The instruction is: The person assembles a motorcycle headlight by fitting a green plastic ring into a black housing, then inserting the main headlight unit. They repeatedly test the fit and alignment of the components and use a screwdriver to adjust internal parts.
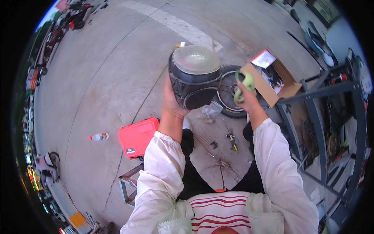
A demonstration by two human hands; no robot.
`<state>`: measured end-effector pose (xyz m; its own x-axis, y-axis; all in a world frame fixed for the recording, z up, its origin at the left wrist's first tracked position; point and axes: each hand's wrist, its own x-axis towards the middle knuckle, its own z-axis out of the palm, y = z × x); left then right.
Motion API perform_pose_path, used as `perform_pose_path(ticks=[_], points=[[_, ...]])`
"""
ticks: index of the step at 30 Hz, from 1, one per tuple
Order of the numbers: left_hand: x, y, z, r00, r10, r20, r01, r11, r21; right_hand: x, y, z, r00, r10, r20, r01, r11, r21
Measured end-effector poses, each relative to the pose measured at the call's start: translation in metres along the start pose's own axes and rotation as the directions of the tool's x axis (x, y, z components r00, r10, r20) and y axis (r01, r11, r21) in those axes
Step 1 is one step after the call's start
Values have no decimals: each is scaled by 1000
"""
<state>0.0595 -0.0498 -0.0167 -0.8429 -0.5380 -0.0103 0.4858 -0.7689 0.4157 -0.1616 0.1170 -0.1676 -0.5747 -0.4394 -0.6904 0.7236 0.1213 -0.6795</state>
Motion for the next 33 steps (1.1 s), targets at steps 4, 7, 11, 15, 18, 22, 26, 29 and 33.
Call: perform_pose_path(ticks=[4, 7, 11, 15, 18, 22, 26, 29, 33], points=[[22, -11, 4, 993, -5, -121, -4, 997, -71, 69, 49, -61, 843, -374, -387, 32, 753, -658], [5, 5, 2, 988, 18, -150, -36, 992, -118, 61, 78, -36, 863, -327, -386, -134, 589, -797], [5, 12, -6, 984, 46, -173, -68, 989, -129, 66, 83, -41, 858, -322, -399, -195, 516, -834], [2, 18, -6, 971, 147, -189, -166, 983, -83, 68, 78, -43, 843, -288, -454, -275, 496, -824], [8, 19, -23, 984, 172, 40, -165, 976, -139, 76, 60, -37, 814, -430, -391, -171, 466, -868], [20, 8, -7, 990, 113, -90, -123, 985, -122, 81, 6, 7, 671, -725, -156, 155, 343, -927], [10, 12, -20, 985, 133, -106, -150, 975, -166, -64, -38, 102, 763, -571, 304, 644, 717, -267], [18, 6, -11, 993, 105, -59, -117, 964, -238, -148, -61, 112, 536, -646, 543, 807, 582, -105], [23, -6, -20, 998, -37, -50, 28, 986, -167, -165, -57, 108, 343, -693, 634, 922, 376, -88]])
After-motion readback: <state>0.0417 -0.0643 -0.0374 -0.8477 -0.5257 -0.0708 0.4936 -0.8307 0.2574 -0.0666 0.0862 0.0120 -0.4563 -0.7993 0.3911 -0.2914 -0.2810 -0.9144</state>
